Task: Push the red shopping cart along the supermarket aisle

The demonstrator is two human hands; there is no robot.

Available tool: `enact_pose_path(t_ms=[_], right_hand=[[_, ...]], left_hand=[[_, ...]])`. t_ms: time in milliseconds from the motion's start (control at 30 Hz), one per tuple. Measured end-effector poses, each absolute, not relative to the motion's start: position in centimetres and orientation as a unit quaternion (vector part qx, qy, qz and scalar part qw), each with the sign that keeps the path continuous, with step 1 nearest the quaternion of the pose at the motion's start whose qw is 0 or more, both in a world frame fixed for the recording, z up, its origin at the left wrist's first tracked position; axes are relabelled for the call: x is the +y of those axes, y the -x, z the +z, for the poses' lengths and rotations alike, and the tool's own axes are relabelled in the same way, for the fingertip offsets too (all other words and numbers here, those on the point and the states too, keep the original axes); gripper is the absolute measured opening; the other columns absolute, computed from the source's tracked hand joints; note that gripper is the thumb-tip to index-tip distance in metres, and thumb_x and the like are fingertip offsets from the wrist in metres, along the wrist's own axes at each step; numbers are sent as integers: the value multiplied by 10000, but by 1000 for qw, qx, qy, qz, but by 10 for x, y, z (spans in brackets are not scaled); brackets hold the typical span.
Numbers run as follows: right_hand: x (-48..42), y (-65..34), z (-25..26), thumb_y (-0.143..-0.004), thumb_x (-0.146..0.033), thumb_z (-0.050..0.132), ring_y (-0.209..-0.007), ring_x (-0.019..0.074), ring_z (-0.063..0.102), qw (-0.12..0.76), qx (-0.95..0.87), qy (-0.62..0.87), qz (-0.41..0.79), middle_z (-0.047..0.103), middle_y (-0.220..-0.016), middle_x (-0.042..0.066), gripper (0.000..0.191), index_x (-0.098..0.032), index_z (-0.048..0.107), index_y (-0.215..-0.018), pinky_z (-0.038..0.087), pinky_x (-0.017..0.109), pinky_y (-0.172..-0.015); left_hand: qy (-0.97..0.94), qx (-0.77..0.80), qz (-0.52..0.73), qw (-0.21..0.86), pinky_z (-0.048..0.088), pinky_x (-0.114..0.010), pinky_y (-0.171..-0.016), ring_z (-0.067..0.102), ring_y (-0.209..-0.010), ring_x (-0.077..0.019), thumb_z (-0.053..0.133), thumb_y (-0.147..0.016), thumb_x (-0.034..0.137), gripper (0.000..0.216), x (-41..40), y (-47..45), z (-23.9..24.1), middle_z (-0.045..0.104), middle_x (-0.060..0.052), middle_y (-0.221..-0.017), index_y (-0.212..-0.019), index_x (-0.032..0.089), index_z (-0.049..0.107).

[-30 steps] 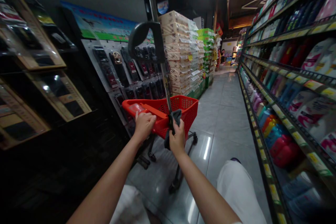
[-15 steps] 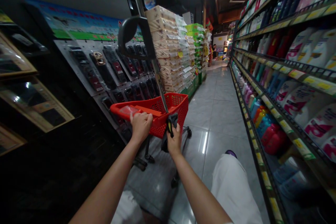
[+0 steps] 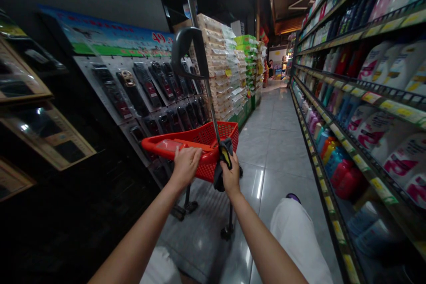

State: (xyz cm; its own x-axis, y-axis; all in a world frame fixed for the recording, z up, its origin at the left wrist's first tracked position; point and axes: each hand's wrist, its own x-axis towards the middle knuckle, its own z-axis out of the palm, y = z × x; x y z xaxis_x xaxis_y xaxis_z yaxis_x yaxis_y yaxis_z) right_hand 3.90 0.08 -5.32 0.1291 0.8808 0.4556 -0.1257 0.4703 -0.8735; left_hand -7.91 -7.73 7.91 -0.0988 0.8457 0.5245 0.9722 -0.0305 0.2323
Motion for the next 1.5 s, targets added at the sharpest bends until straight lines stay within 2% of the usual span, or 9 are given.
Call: enact_pose_path(t_ms=[100,233,467,733,933,1100,1200,1367,1500], right_hand=[[11,-53,-50,-788,-286,528,-1212,230,525,649,-558,353,377,600,-1244,65,407,-216,668,-1163,364,421,-1102],[-7,-58,-39,-817,-251,509,-1254,227,512,642,-602,322,350,572,-1315,57,414,-242,658,-1203,370,411,-1106],[-8,-56,-28,-817,-222,510,-1244,217,531,644,-625,288,335,585,-1312,35,422,-267,664,-1208,385,398,-1102],[-20,-63,-6,-817,-184,515,-1261,212,517,631,-668,256,301,559,-1344,6,429,-313,674,-1193,374,378,-1113],[10,-75,-7,-772,-188,493,-1160,236,567,630,-611,348,331,642,-1191,48,409,-235,706,-1118,407,432,-1074],[-14,-77,3,-780,-148,501,-1245,212,516,640,-640,339,256,550,-1344,6,453,-311,685,-1161,388,382,-1099],[-20,-82,7,-778,-146,509,-1243,214,515,629,-655,354,224,527,-1369,-6,460,-333,682,-1160,393,390,-1095],[17,-106,1,-798,-199,471,-1209,227,533,661,-603,383,228,587,-1261,44,412,-267,689,-1141,388,419,-1089],[40,-122,-3,-791,-204,456,-1204,233,535,664,-589,404,223,587,-1250,61,458,-246,665,-1196,386,416,-1083]], left_hand=[[693,-633,-328,106,427,-393,-1008,595,-1026,-215,357,-957,323,355,-79,109,91,676,-95,-1033,-936,179,681],[621,-708,-285,177,283,-516,-1116,489,-1268,-298,413,-926,330,341,-69,146,94,661,-98,-1209,-1086,212,689],[620,-718,-252,194,366,-403,-1059,569,-1184,-256,334,-924,286,419,-55,153,85,708,-62,-1148,-1056,221,725],[604,-732,-235,211,381,-398,-1003,586,-1093,-258,335,-924,288,415,-50,142,86,708,-79,-1118,-1038,207,725],[579,-740,-232,251,369,-413,-977,585,-1052,-262,354,-926,280,376,-48,120,83,716,-83,-1051,-974,220,722],[539,-757,-246,276,340,-448,-978,569,-1055,-286,356,-934,291,376,-40,90,76,701,-116,-1004,-908,202,720],[547,-756,-245,263,327,-477,-988,553,-1081,-307,336,-949,326,403,-39,75,77,692,-135,-1014,-923,198,718],[657,-701,-209,184,400,-421,-935,581,-1034,-270,322,-960,447,466,-45,89,93,695,-114,-1085,-1140,216,684],[735,-639,-193,117,442,-337,-917,611,-1037,-218,293,-964,420,480,-47,128,107,705,-77,-1110,-1084,221,713]])
